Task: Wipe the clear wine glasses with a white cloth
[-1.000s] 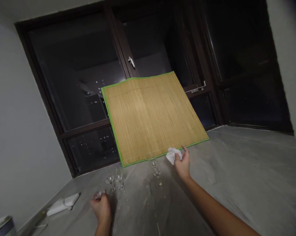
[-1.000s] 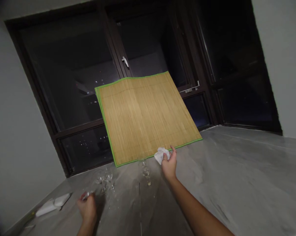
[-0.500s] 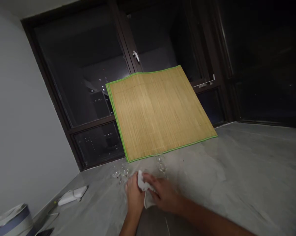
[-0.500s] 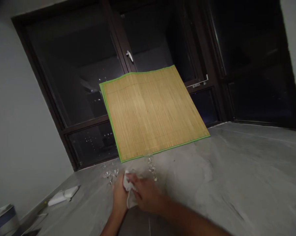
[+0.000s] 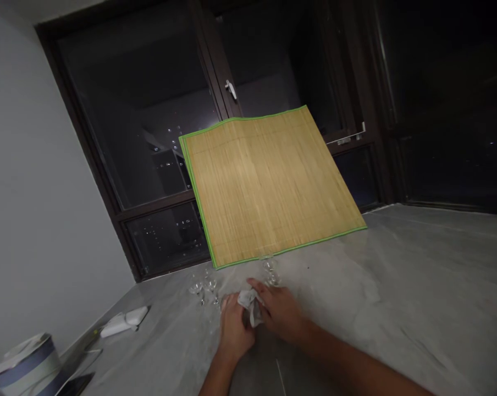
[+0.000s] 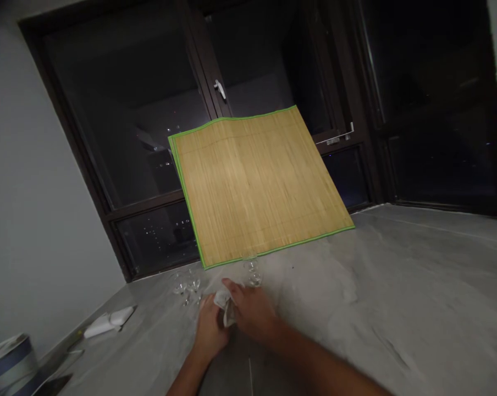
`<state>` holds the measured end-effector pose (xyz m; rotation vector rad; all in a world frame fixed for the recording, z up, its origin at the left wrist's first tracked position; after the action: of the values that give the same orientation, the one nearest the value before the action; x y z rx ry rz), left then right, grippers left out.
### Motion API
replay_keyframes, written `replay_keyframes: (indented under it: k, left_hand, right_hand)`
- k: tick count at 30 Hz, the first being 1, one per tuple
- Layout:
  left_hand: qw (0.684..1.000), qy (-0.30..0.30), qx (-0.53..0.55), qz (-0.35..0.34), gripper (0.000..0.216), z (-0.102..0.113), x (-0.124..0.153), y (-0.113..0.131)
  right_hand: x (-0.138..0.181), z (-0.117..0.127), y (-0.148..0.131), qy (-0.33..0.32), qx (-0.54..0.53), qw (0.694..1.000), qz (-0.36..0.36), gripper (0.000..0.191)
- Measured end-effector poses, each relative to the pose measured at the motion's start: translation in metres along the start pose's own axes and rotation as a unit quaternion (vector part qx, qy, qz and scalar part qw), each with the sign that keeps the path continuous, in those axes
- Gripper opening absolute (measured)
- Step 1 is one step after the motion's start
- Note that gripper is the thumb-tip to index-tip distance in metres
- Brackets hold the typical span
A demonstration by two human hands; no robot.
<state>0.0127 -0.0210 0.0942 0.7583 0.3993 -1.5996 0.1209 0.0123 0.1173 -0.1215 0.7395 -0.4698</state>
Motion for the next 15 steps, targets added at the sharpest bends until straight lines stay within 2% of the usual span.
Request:
replay_keyframes:
  k: [5, 8, 12, 15]
  left_hand:
    - [0.997, 0.049, 0.046, -0.031, 0.055, 0.013, 0.004, 0.003]
    - [0.994, 0.087, 0.058, -0.037, 0.051, 0.017, 0.008, -0.003]
    - [0.987, 0.148, 0.066, -0.001, 0.042, 0.021, 0.013, -0.015]
    - [0.981, 0.161, 0.093, 0.057, 0.044, 0.018, 0.012, -0.027]
  right_hand:
    - [-0.004, 0.01, 0.019, 0.015, 0.008, 0.998, -0.053, 0.062]
    - [-0.004, 0.006, 0.023, 0.025, -0.017, 0.998, -0.061, 0.066]
    - [0.0, -0.002, 0.027, 0.065, -0.112, 0.988, -0.084, 0.07]
    - [0.005, -0.013, 0.03, 0.088, -0.214, 0.966, -0.115, 0.067]
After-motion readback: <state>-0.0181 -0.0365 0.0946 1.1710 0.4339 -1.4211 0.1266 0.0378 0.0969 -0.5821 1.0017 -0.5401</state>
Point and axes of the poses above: each hand's wrist, its own x-axis away from the middle knuckle, its own z-axis out of the back of the hand, y = z × x, the point moved 9 cm from there along -x, towards the middle knuckle
